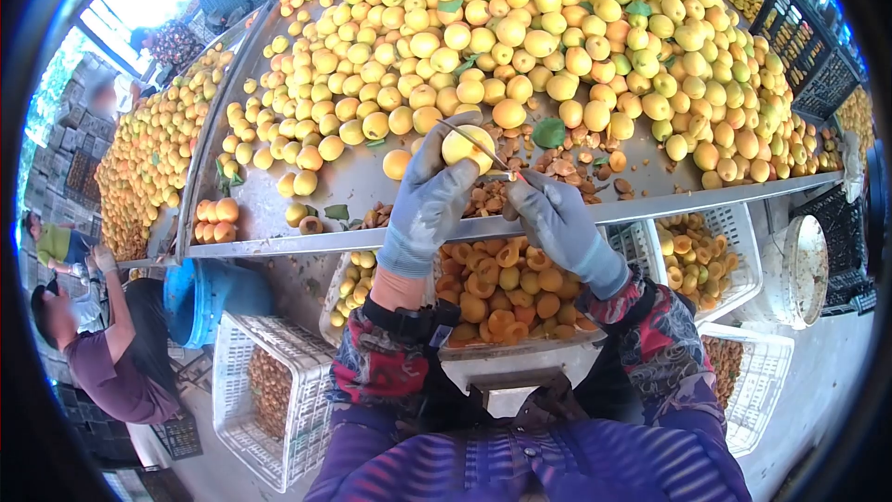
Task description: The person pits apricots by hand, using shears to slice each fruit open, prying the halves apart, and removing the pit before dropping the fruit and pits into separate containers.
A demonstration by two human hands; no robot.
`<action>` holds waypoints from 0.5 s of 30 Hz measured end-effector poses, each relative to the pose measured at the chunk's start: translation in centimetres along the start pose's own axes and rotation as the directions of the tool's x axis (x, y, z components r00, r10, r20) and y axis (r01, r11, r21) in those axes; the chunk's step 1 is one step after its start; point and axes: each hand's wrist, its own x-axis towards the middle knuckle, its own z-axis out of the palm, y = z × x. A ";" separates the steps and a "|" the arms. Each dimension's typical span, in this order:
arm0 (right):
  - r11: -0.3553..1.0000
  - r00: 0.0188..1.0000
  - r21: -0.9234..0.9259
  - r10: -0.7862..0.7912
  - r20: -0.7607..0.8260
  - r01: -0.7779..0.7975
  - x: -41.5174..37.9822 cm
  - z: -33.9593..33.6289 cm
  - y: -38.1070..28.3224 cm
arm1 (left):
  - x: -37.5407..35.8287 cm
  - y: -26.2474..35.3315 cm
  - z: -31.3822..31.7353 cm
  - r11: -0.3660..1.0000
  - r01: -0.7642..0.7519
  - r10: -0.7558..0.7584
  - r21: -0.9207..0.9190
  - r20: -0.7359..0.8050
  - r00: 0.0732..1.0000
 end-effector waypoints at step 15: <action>0.972 0.989 -0.235 -0.051 -0.141 0.017 0.4 1.5 0.5 | 0.0 -2.6 0.5 0.907 0.025 -0.074 -0.420 -0.101 0.992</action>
